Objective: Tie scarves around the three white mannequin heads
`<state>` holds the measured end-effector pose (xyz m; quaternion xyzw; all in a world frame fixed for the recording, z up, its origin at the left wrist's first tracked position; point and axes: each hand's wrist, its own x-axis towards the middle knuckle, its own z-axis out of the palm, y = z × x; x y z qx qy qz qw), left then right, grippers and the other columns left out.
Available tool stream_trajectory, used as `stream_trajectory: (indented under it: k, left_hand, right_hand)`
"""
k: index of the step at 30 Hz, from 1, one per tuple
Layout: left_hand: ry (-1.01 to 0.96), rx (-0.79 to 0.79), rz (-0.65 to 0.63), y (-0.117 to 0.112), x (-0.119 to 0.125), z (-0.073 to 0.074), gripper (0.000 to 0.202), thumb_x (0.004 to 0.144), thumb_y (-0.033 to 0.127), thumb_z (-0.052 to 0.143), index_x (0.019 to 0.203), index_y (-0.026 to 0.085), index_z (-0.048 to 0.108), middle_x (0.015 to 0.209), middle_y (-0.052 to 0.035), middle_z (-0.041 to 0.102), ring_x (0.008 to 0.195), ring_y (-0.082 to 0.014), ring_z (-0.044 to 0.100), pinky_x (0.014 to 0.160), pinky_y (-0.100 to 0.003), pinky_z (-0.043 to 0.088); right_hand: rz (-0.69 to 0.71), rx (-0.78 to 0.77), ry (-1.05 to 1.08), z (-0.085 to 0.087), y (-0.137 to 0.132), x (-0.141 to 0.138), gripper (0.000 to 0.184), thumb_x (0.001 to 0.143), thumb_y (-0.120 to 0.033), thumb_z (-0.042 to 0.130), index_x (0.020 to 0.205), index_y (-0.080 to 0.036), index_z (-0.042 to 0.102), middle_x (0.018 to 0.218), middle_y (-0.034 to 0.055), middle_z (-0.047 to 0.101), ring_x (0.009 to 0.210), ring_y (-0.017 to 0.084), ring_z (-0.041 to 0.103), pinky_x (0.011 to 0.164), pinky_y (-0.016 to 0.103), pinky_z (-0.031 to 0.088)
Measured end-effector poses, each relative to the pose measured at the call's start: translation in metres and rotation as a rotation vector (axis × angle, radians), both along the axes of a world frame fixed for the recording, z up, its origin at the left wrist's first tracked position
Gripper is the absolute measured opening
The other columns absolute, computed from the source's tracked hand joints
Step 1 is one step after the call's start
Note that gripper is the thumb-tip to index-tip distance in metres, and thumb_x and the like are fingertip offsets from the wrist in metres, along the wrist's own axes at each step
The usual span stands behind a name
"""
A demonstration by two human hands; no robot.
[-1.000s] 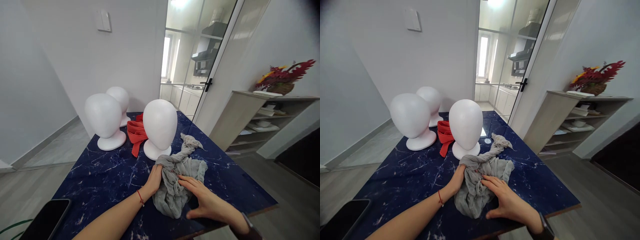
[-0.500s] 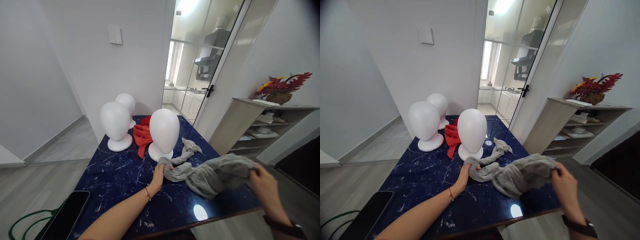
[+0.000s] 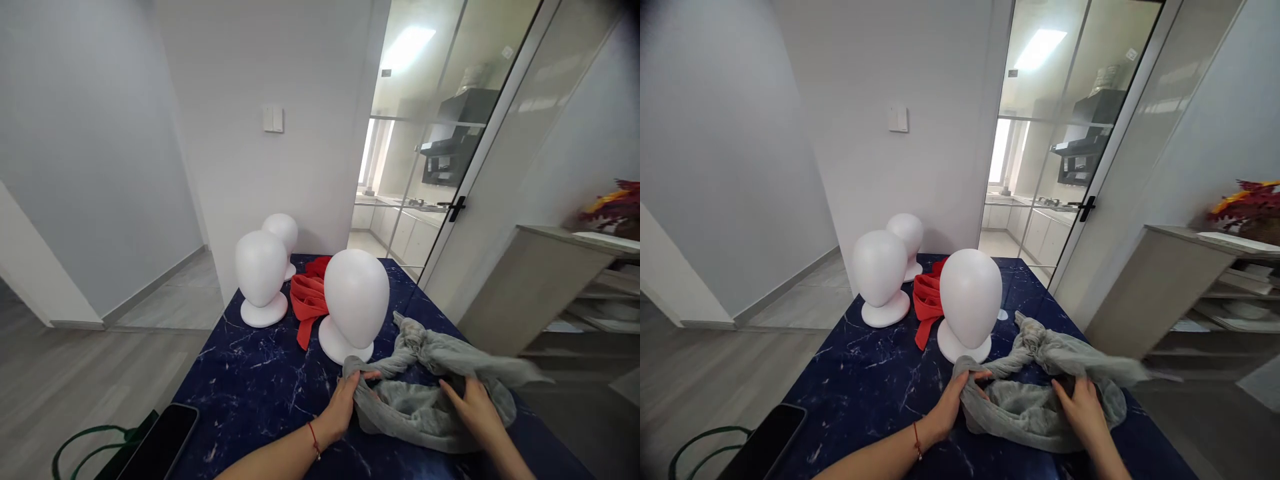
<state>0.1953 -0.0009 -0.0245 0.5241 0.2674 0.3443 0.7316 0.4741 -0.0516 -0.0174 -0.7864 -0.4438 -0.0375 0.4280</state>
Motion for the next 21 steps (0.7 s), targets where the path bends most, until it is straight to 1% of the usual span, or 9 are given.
stream_trajectory:
  k: [3,5,8,12,14,16,17,19,21]
  left_hand:
    - [-0.029,0.001,0.018,0.005,-0.001,0.001,0.062,0.088,0.057,0.031,0.135,0.019,0.043,0.091,-0.0086,0.068,0.092,-0.024,0.061,0.095,-0.045,0.041]
    - [-0.012,0.082,0.056,0.006,-0.003,0.004,0.057,0.088,0.054,0.032,0.13,0.018,0.048,0.098,-0.0095,0.066,0.104,-0.025,0.056,0.103,-0.045,0.033]
    - [0.083,0.284,0.154,0.004,-0.008,0.011,0.047,0.09,0.05,0.032,0.105,0.019,0.064,0.107,-0.0091,0.061,0.119,-0.0247,0.044,0.113,-0.042,0.016]
    - [0.121,0.484,0.14,-0.001,-0.015,0.017,0.042,0.091,0.046,0.03,0.108,0.019,0.058,0.105,-0.0082,0.059,0.113,-0.0221,0.046,0.109,-0.041,0.024]
    - [0.133,0.574,0.047,-0.004,-0.019,0.019,0.042,0.091,0.046,0.03,0.111,0.019,0.056,0.106,-0.0089,0.059,0.11,-0.0219,0.049,0.105,-0.041,0.03]
    - [0.141,0.671,-0.046,-0.007,-0.02,0.022,0.042,0.092,0.045,0.03,0.11,0.019,0.056,0.109,-0.0097,0.059,0.111,-0.0225,0.049,0.104,-0.041,0.031]
    - [0.143,0.712,-0.081,-0.008,-0.021,0.023,0.041,0.092,0.045,0.03,0.108,0.018,0.057,0.111,-0.0099,0.059,0.113,-0.0229,0.048,0.104,-0.041,0.031]
    - [0.152,0.756,-0.122,-0.01,-0.02,0.026,0.039,0.091,0.043,0.031,0.102,0.018,0.059,0.113,-0.0096,0.059,0.116,-0.0231,0.047,0.104,-0.039,0.03]
    - [0.173,0.757,-0.136,-0.01,-0.018,0.026,0.036,0.091,0.043,0.035,0.103,0.019,0.059,0.112,-0.0091,0.061,0.115,-0.0224,0.049,0.104,-0.038,0.03]
  right_hand:
    - [0.038,0.029,0.108,-0.013,-0.019,-0.061,0.067,0.074,-0.061,0.044,0.123,-0.016,0.047,0.124,0.0195,0.052,0.116,0.038,0.05,0.092,0.053,0.044]
    - [0.29,0.015,0.209,-0.003,-0.036,-0.099,0.056,0.082,-0.052,0.045,0.13,-0.024,0.039,0.131,0.0135,0.049,0.118,0.032,0.051,0.094,0.048,0.045]
    - [0.613,-0.053,0.362,0.014,-0.055,-0.145,0.058,0.085,-0.044,0.05,0.137,-0.032,0.028,0.136,0.01,0.046,0.102,0.025,0.062,0.09,0.041,0.05]
    - [0.632,-0.154,0.51,0.011,-0.061,-0.176,0.07,0.082,-0.047,0.055,0.142,-0.03,0.021,0.127,0.0107,0.053,0.064,0.016,0.064,0.065,0.033,0.055]
    - [0.593,-0.185,0.48,0.004,-0.059,-0.179,0.059,0.081,-0.049,0.055,0.132,-0.023,0.04,0.095,0.005,0.064,0.051,0.014,0.056,0.052,0.029,0.05]
    - [0.575,-0.199,0.39,0.003,-0.058,-0.177,0.036,0.082,-0.05,0.054,0.099,-0.019,0.061,0.064,-0.0012,0.056,0.049,0.013,0.049,0.049,0.025,0.044]
    - [0.567,-0.198,0.347,0.005,-0.059,-0.175,0.033,0.082,-0.05,0.053,0.079,-0.018,0.063,0.056,-0.0021,0.049,0.05,0.013,0.046,0.05,0.025,0.042]
    - [0.554,-0.18,0.3,0.016,-0.064,-0.17,0.043,0.083,-0.051,0.052,0.056,-0.017,0.054,0.054,-0.0011,0.044,0.054,0.013,0.044,0.053,0.024,0.041]
    - [0.557,-0.15,0.307,0.032,-0.074,-0.164,0.045,0.082,-0.051,0.052,0.053,-0.017,0.053,0.066,0.0024,0.051,0.066,0.016,0.05,0.064,0.026,0.045]
